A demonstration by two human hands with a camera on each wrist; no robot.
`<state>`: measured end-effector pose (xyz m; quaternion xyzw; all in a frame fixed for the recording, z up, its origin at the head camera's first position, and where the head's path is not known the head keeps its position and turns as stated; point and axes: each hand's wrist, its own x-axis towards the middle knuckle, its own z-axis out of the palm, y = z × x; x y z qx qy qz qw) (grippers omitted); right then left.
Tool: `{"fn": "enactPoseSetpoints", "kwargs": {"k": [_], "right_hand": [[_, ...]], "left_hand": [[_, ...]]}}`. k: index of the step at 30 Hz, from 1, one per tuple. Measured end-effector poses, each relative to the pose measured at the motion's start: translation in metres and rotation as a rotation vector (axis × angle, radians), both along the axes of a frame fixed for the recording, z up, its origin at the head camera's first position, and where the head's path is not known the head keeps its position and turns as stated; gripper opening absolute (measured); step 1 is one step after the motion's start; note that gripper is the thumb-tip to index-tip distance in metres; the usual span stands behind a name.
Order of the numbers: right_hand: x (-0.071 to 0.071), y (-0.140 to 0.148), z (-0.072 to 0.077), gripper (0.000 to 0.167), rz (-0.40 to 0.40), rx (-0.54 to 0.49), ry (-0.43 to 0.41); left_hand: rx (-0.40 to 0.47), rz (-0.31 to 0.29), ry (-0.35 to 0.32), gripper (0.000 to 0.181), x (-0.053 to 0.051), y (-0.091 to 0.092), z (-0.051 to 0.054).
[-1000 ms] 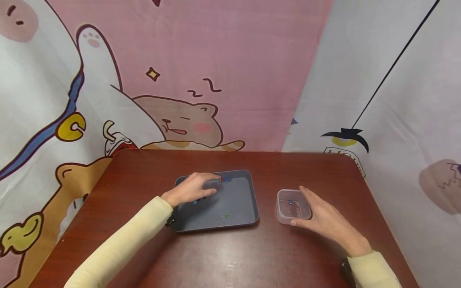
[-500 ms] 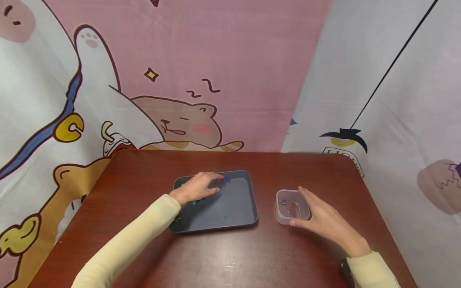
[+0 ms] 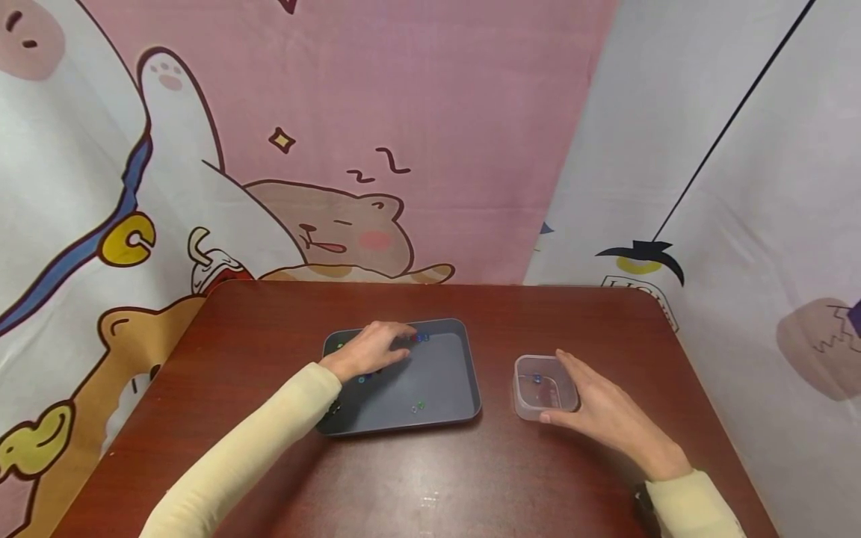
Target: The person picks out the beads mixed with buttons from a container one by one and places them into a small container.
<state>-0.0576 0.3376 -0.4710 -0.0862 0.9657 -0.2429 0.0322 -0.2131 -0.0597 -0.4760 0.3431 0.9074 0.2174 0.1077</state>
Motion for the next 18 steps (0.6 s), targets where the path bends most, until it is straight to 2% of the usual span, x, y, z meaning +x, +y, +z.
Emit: {"fn": "enactPoseSetpoints", "kwargs": {"k": [5,13,18], "right_hand": [[0.0003,-0.0001,0.0003,0.117,0.003,-0.003,0.004],[0.0004,-0.0001,0.0002,0.117,-0.001,0.0,0.0],[0.0004,-0.0002,0.0001,0.117,0.0,-0.001,0.001]], "left_hand": [[0.005,0.009,-0.003,0.045,-0.0003,-0.0004,-0.0005],[-0.003,-0.009,0.013,0.041,-0.0004,-0.0019,-0.0033],[-0.044,-0.019,0.033,0.038,0.0008,-0.0039,-0.0058]]}}
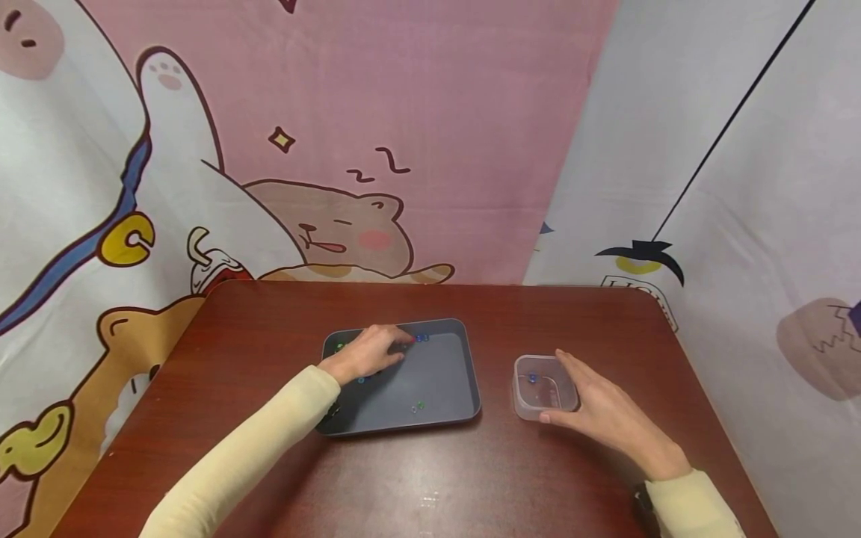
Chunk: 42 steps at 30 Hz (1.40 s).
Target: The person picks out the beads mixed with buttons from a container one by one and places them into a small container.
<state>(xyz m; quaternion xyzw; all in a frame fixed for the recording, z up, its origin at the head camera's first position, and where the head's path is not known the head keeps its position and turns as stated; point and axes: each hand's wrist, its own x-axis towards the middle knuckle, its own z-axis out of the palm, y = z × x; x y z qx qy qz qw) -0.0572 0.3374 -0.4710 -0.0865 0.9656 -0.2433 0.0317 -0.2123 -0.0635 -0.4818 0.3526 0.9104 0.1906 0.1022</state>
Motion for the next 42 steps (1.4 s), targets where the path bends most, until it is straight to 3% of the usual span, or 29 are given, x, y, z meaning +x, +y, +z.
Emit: {"fn": "enactPoseSetpoints", "kwargs": {"k": [12,27,42], "right_hand": [[-0.0001,0.0011,-0.0004,0.117,0.005,0.005,0.007],[-0.0006,0.0009,-0.0011,0.119,-0.004,-0.008,-0.017],[-0.0006,-0.0002,-0.0001,0.118,0.0,-0.004,-0.014]], "left_hand": [[-0.049,-0.04,0.067,0.035,-0.0002,-0.0007,-0.0033],[-0.051,-0.027,0.097,0.03,-0.0013,0.001,-0.0069],[-0.037,-0.034,0.119,0.023,0.0019,0.0021,-0.0005]]}}
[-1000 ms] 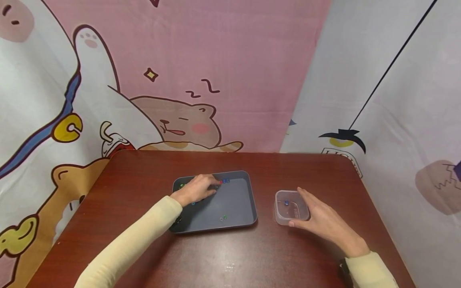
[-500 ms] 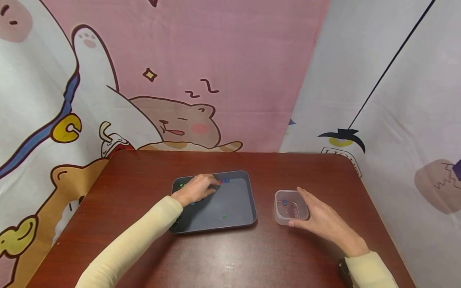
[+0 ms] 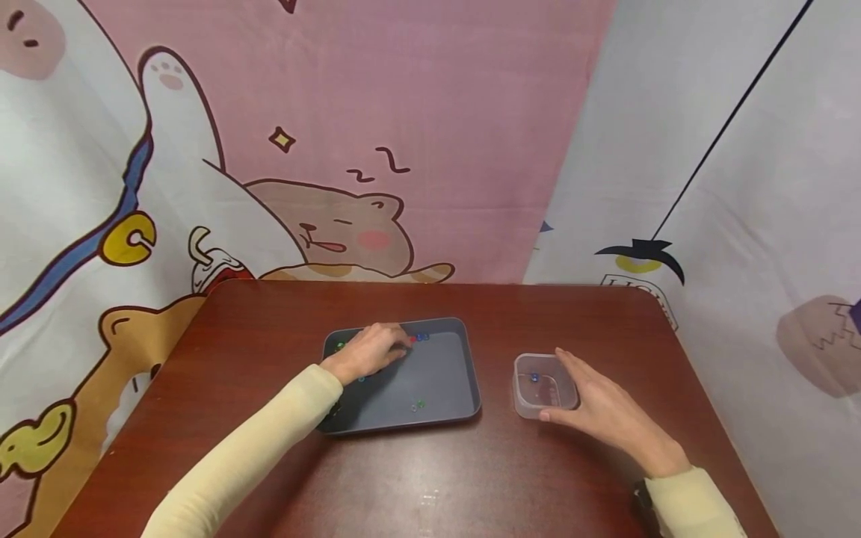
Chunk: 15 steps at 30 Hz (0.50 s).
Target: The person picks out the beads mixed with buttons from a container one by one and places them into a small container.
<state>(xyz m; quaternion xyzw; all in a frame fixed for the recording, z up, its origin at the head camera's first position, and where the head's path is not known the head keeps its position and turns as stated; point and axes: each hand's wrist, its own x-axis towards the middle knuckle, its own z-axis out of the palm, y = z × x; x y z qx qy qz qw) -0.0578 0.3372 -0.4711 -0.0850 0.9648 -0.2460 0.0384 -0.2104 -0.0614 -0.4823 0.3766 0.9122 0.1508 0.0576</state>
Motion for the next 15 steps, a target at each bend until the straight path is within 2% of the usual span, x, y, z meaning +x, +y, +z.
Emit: {"fn": "enactPoseSetpoints", "kwargs": {"k": [7,15], "right_hand": [[0.0,0.002,-0.001,0.118,0.005,0.004,0.001],[0.0,0.002,-0.001,0.118,0.009,0.004,0.011]], "left_hand": [[0.073,-0.015,0.012,0.021,0.006,0.005,0.014],[0.133,-0.055,0.068,0.02,0.023,0.019,0.038]]}}
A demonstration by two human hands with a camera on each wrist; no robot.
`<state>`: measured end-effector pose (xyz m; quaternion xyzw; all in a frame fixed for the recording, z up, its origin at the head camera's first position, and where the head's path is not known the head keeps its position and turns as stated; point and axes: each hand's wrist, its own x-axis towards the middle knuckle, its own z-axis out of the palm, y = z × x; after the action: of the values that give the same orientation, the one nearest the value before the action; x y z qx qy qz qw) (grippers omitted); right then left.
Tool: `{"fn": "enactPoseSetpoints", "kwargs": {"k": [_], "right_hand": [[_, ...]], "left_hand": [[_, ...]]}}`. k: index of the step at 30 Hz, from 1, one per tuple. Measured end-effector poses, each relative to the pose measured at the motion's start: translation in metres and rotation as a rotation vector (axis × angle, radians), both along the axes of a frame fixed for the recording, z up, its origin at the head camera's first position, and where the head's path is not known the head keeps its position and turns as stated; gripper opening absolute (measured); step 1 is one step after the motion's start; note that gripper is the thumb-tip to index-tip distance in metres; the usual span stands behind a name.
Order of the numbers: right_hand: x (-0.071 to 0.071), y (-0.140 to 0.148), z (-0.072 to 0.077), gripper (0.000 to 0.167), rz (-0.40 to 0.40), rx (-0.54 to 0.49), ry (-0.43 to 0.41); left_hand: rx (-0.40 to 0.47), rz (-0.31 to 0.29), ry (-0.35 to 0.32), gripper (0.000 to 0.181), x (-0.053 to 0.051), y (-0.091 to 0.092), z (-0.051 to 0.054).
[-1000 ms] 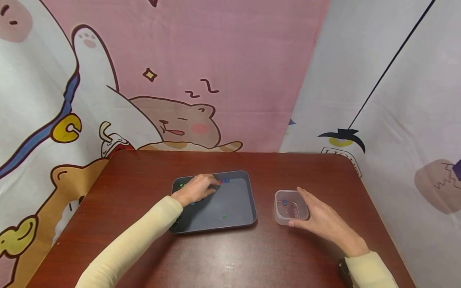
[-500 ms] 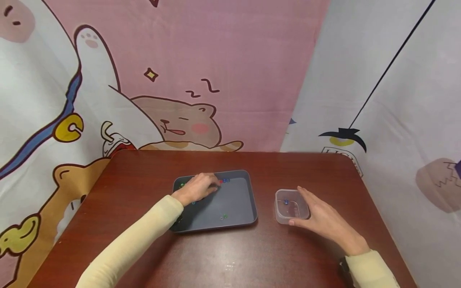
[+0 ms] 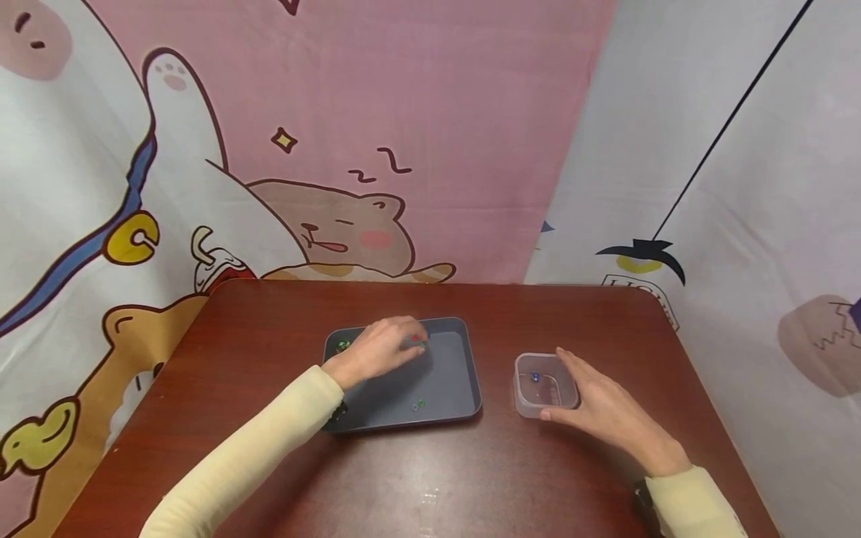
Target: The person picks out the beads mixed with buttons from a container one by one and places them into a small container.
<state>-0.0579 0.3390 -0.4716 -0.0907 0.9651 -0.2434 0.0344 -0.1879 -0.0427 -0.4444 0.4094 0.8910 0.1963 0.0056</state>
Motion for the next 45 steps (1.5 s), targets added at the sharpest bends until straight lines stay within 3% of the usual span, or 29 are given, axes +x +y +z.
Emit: {"fn": "enactPoseSetpoints", "kwargs": {"k": [15,20,24,34,41,45], "right_hand": [[-0.001,-0.001,0.0,0.118,-0.009,0.003,-0.014],[-0.001,-0.001,0.0,0.118,-0.006,-0.004,-0.008],[-0.001,-0.001,-0.001,0.117,0.006,-0.005,0.011],[0.0,0.0,0.0,0.116,0.0,-0.011,-0.004],[0.0,-0.001,-0.001,0.116,-0.002,-0.016,0.002],[0.001,-0.001,-0.001,0.115,-0.001,-0.011,0.012]], "left_hand": [[0.154,-0.137,0.063,0.018,0.037,0.064,0.027],[0.159,-0.172,0.076,0.021,0.048,0.085,0.031],[0.167,-0.194,0.081,0.023,0.056,0.101,0.027],[0.184,-0.217,0.144,0.022,0.069,0.13,0.005],[0.203,-0.158,0.166,0.022,0.072,0.139,-0.004],[0.212,-0.116,0.212,0.019,0.074,0.144,-0.008]]}}
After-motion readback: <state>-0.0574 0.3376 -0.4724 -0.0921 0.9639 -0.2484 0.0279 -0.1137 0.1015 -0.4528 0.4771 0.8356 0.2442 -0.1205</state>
